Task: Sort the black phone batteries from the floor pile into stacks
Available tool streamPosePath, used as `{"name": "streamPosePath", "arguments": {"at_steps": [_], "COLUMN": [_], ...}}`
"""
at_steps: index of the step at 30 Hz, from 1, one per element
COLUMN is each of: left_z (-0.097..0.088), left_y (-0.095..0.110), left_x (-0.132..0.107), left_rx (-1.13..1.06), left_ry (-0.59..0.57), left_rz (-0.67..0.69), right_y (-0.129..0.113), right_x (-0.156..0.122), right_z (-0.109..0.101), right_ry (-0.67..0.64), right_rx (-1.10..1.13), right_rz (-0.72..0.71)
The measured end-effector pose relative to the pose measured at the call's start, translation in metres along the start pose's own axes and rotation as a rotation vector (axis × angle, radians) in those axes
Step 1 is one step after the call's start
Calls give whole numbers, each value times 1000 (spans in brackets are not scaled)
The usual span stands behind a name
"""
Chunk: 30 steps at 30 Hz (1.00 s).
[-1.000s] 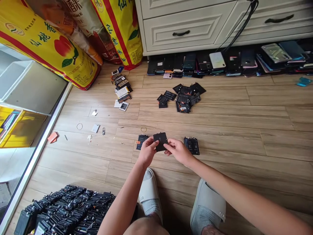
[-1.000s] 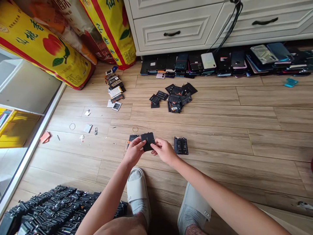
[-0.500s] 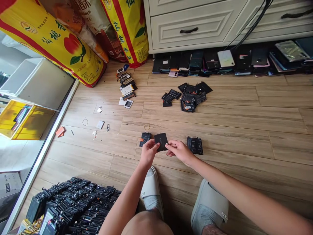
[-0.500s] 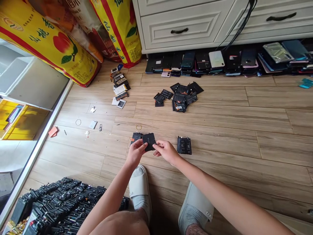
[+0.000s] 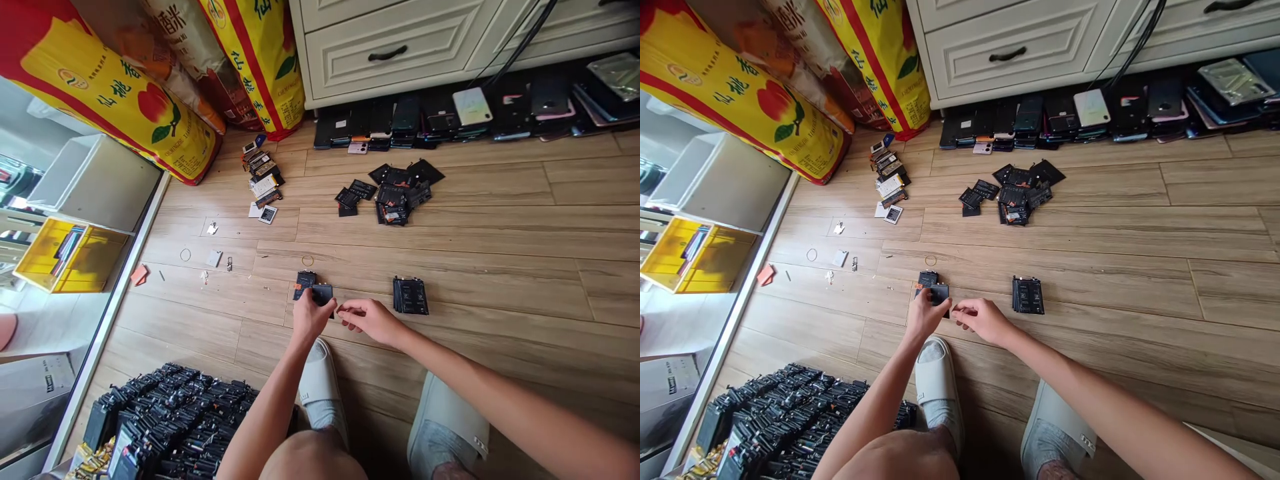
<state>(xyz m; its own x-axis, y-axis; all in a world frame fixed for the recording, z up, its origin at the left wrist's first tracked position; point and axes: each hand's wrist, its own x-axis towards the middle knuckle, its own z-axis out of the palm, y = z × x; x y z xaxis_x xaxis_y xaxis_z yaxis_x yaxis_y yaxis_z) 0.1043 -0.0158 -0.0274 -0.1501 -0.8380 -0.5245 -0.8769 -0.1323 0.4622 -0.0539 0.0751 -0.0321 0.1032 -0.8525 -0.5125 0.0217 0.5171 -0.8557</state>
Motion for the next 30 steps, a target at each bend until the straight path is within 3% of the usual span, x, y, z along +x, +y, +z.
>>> {"name": "streamPosePath", "arguments": {"at_steps": [3, 6, 15, 18, 20, 24, 30], "left_z": [-6, -8, 0, -3, -6, -10, -12], "left_y": [0, -4, -12, -18, -22, -28, -31], "left_x": [14, 30, 44, 44, 46, 50, 51], "left_rx": [268, 402, 404, 286, 53, -436, -701], "left_ry": [115, 152, 152, 166, 148, 16, -175], "left_rz": [-27, -37, 1, 13, -4, -105, -219], "right_y": [1, 8, 25, 26, 26, 25, 27], "right_x": [0, -1, -6, -8, -8, -6, -3], "right_z": [-5, -13, -22, -22, -23, -25, -26], "right_ry": [62, 148, 222, 225, 228, 228, 215], "right_rx": [6, -2, 50, 47, 48, 66, 109], "right_rz": [30, 75, 138, 150, 158, 166, 168]}}
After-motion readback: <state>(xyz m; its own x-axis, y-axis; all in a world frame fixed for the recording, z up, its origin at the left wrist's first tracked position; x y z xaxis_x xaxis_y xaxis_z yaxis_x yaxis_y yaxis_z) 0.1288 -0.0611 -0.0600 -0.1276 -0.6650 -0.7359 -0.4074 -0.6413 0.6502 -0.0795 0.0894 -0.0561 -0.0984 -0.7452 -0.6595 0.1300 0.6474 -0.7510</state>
